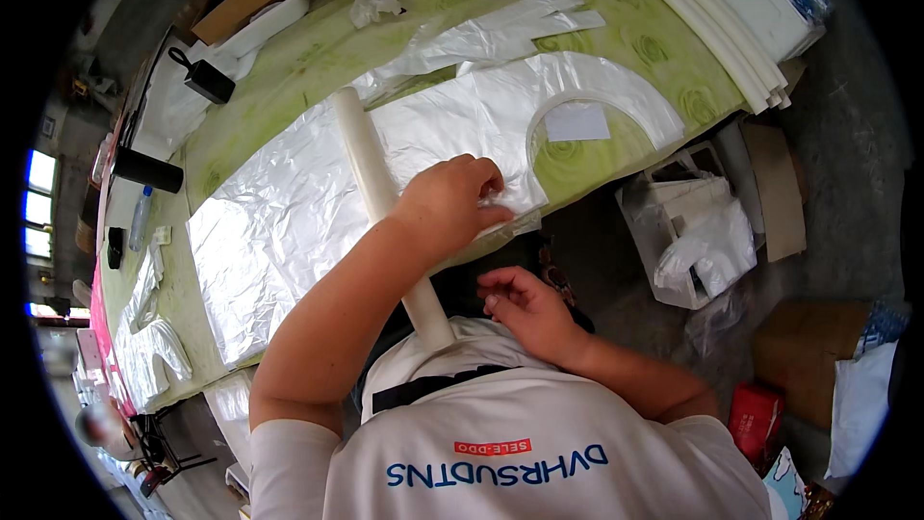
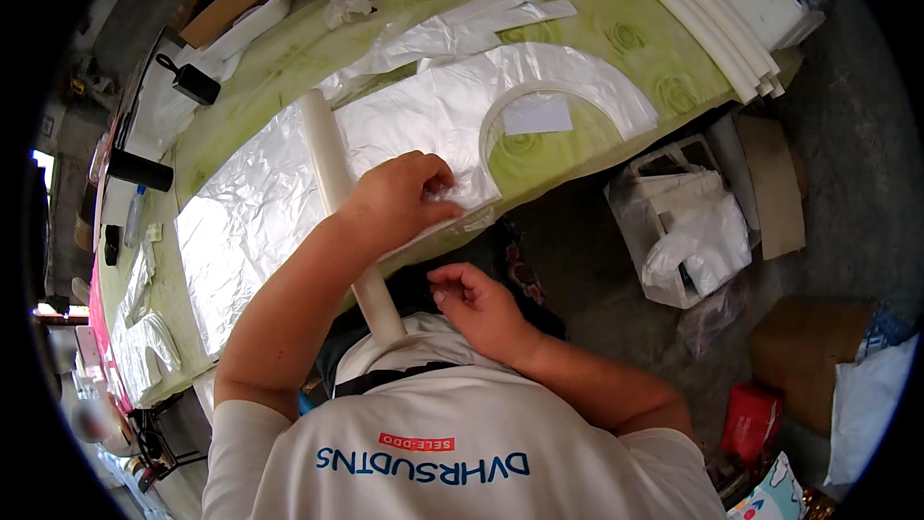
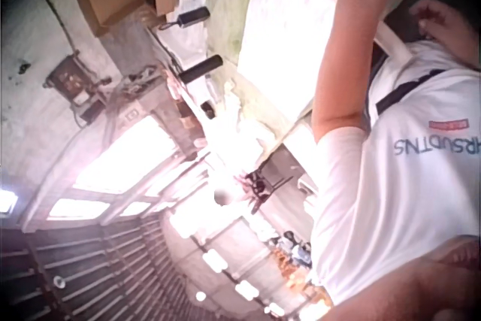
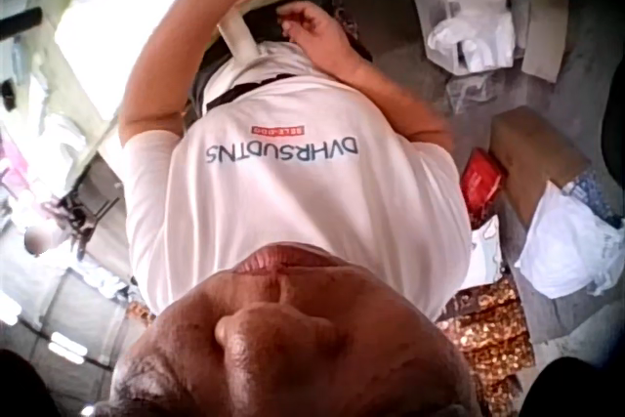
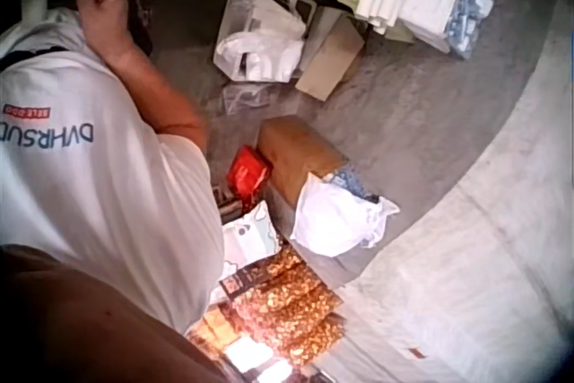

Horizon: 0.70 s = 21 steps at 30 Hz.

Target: The person wraps a rectangular white object with clear plastic film on a workbench. They unroll the film, fold it over the object, smooth it, and tear off a strip to seal the package. The wrapped item is placed aside, and the process repeats with another object.

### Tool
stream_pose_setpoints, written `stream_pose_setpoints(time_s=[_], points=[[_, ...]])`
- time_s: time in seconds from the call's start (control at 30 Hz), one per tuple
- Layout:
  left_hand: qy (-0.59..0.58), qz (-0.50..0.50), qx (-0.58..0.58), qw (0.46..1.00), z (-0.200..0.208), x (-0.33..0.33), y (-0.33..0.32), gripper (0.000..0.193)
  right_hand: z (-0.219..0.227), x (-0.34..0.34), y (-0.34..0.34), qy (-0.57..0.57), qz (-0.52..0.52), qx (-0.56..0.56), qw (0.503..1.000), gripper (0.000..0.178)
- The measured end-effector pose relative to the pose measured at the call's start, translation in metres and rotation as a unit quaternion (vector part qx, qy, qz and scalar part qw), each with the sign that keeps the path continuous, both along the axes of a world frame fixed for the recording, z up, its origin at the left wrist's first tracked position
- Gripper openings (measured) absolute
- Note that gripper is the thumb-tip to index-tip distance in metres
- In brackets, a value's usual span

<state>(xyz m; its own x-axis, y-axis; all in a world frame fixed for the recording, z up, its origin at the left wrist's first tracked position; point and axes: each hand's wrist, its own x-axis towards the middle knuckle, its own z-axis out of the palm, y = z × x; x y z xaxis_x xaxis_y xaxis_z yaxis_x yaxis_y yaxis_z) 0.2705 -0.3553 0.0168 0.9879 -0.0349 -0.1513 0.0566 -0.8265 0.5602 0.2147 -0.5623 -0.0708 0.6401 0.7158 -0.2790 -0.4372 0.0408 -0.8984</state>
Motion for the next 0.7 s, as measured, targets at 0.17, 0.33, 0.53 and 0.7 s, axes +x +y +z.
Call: stream_pose_setpoints(time_s=[0.17, 0.33, 0.53, 0.7], points=[[0.070, 0.056, -0.059, 0.994, -0.003, 0.006, 0.007, 0.025, -0.006, 0.005, -0.017, 0.010, -0.029, -0.025, 0.999, 0.026], [0.109, 0.093, -0.117, 0.983, -0.003, 0.006, 0.010, 0.021, -0.008, 0.008, -0.024, -0.054, -0.034, -0.019, 0.998, 0.024], [0.048, 0.183, -0.193, 0.963, 0.002, -0.004, 0.012, 0.017, 0.037, 0.048, -0.015, -0.549, -0.096, 0.021, 0.830, 0.029], [-0.021, 0.187, -0.234, 0.954, 0.005, -0.013, 0.021, 0.018, 0.046, 0.115, 0.026, -0.660, -0.088, -0.122, 0.736, 0.028]])
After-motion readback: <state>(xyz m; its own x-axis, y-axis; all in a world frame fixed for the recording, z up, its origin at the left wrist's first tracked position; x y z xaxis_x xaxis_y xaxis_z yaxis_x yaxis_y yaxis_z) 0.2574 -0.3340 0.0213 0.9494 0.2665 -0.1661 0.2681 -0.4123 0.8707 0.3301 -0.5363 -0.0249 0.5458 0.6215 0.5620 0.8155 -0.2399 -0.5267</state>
